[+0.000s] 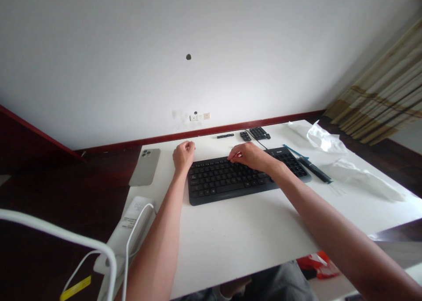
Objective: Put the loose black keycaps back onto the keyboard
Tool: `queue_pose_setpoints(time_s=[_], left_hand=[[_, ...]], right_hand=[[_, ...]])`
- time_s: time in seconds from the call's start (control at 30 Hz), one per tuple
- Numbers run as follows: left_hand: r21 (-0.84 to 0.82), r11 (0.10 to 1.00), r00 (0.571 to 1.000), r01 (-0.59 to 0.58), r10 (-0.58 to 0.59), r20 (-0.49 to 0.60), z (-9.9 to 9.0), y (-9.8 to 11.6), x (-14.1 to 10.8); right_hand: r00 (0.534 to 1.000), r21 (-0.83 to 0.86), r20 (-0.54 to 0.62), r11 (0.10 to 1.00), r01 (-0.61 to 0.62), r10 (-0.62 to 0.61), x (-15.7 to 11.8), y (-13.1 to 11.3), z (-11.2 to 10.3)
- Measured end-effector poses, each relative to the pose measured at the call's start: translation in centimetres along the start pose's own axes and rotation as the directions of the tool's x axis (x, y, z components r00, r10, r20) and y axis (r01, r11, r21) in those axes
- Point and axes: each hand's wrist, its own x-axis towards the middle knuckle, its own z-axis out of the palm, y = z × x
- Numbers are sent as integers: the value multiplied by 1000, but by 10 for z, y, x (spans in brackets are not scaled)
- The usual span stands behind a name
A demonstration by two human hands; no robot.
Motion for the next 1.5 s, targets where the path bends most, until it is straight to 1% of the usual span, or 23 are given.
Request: queue_pose_setpoints(time_s=[0.17,0.37,0.57,0.77,0.8,0.87,0.9,0.97,1.03,1.1,1.13,1.17,1.23,1.27,1.3,1.33,1.37,1.43,1.5], left_hand=[[2,1000,1000,6,-6,10,0,0,0],[11,1000,1000,16,-17,18,-1,1,-1],[10,1000,1000,6,-6,13,-1,1,-1],[4,1000,1000,6,-6,14,0,0,-1],[1,1000,1000,4,-4,11,0,0,-1],[-3,1000,1000,0,0,8,-1,0,0],[-4,1000,1000,0,0,8,-1,0,0],[0,1000,1000,3,-3,12,-1,1,0],[13,1000,1000,7,-7,18,-2,1,0],[22,1000,1000,12,-12,21,-2,2,0],[22,1000,1000,15,-16,21,-3,2,0],[19,1000,1000,20,-20,22,-3,2,0],[3,1000,999,30,-30,20,-3,2,0],[-4,999,999,35,-35,19,-3,2,0],[-9,999,999,41,-41,19,-3,2,0],[-12,999,999,47,-46,18,-3,2,0],[-12,999,999,47,-47,18,-3,2,0],[-4,999,999,33,-33,19,-3,2,0],[-2,1000,1000,14,-14,18,-4,2,0]], right_hand=[[1000,-4,11,1000,6,-6,0,2,-3],[1000,10,9,1000,14,-14,-1,0,-1],[999,-31,18,998,48,-48,-3,-3,-2],[999,-49,35,998,40,-38,-5,-4,-7],[999,-42,11,998,39,-38,-5,-5,-8],[995,-6,-98,999,32,-33,-5,-8,-10],[984,33,-177,999,26,-20,-4,-9,-10],[939,176,-341,984,25,37,0,-14,-12],[878,373,-466,924,85,107,6,-24,-17],[817,543,-551,816,198,169,13,-40,-31],[785,602,-586,755,258,199,16,-50,-40],[795,651,-569,705,282,208,20,-61,-50],[828,711,-524,639,294,201,26,-82,-69],[843,732,-502,615,293,195,30,-89,-74],[855,751,-481,594,288,193,34,-93,-74],[868,771,-456,574,275,197,37,-94,-69],[882,795,-424,551,253,207,41,-91,-58],[909,852,-342,487,193,238,46,-78,-25],[934,902,-228,421,96,275,48,-63,13]])
